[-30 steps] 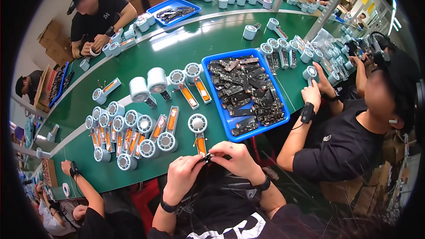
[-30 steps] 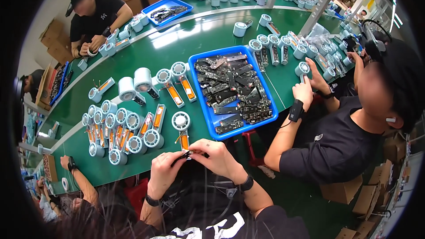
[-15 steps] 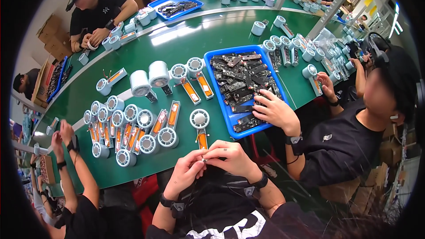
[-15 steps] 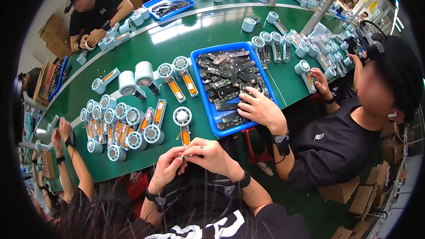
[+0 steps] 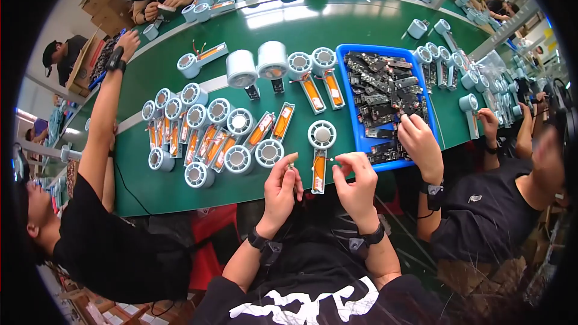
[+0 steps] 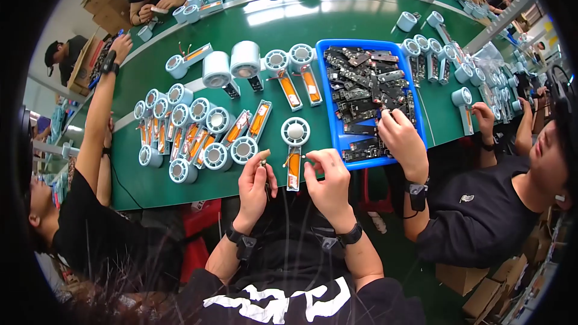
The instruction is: Assembling small electronic components at a factory workstation.
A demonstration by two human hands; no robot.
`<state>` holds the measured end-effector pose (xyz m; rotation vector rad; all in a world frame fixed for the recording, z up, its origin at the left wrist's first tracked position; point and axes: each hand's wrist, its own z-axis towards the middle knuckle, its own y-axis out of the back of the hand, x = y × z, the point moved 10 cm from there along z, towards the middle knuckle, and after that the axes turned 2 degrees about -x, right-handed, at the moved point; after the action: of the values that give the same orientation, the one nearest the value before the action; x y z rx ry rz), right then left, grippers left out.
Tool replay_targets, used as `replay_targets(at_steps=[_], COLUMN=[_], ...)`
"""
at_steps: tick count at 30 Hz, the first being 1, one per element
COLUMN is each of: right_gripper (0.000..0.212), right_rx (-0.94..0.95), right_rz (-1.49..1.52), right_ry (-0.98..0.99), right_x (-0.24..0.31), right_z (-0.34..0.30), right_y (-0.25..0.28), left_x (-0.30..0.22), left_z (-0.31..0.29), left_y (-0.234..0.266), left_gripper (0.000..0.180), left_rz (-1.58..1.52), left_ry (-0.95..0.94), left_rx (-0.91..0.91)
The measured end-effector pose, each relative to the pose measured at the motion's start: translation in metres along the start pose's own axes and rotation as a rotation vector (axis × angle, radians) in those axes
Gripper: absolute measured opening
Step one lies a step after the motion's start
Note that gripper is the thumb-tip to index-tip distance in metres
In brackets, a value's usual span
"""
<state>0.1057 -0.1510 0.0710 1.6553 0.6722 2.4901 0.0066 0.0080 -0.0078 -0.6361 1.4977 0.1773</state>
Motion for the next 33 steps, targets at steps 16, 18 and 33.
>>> replay_targets(at_steps=[16, 18, 33], right_gripper=[0.017, 0.018, 0.019], right_rx=[0.151, 0.146, 0.165], right_rz=[0.115, 0.108, -0.024], right_ry=[0.134, 0.184, 0.389], right_x=[-0.001, 0.001, 0.022], right_z=[0.007, 0.01, 0.018], right_y=[-0.038, -0.038, -0.041], left_x=[0.004, 0.004, 0.007], left_z=[0.01, 0.012, 0.015], left_y=[-0.022, -0.023, -0.016], left_gripper=[0.03, 0.029, 0.03], left_rz=[-0.116, -0.131, -0.075], left_ry=[-0.003, 0.005, -0.002], left_rx=[0.111, 0.116, 0.091])
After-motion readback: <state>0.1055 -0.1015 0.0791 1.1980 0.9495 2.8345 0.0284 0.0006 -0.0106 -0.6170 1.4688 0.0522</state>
